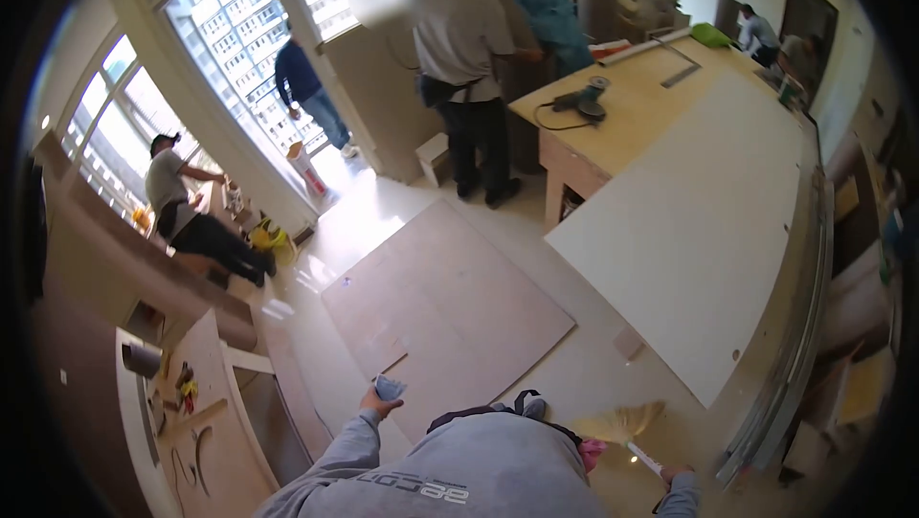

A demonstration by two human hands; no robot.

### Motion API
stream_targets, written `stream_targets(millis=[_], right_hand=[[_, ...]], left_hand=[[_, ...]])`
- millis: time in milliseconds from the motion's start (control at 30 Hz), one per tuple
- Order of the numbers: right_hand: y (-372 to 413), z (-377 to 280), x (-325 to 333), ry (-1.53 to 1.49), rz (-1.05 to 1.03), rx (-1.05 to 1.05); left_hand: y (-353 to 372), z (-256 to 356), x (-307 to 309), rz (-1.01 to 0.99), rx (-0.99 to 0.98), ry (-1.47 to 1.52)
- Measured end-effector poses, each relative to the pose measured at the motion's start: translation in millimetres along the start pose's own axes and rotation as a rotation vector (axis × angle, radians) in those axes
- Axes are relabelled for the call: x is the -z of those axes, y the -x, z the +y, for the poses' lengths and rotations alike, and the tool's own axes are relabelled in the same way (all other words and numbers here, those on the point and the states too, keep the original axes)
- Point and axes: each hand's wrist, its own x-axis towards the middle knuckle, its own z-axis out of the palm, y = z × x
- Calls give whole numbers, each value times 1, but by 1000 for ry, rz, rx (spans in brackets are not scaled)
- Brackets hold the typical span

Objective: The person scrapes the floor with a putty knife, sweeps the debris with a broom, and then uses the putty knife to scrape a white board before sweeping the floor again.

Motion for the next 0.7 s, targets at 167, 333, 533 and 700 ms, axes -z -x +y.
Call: stream_targets(millis=[167, 333, 533, 700], right_hand=[[-68, 35, -123, 62, 227, 295], [-71, 49, -210, -58, 70, 55], [-139, 78, -286, 43, -57, -1], [-89, 112, -225, -61, -205, -148]], left_hand=[[-16, 55, 26, 41, -140, -190], [3, 114, 57, -10, -145, -275], [-26, 155, 90, 73, -204, -378], [-39, 196, 75, 40, -341, -355]])
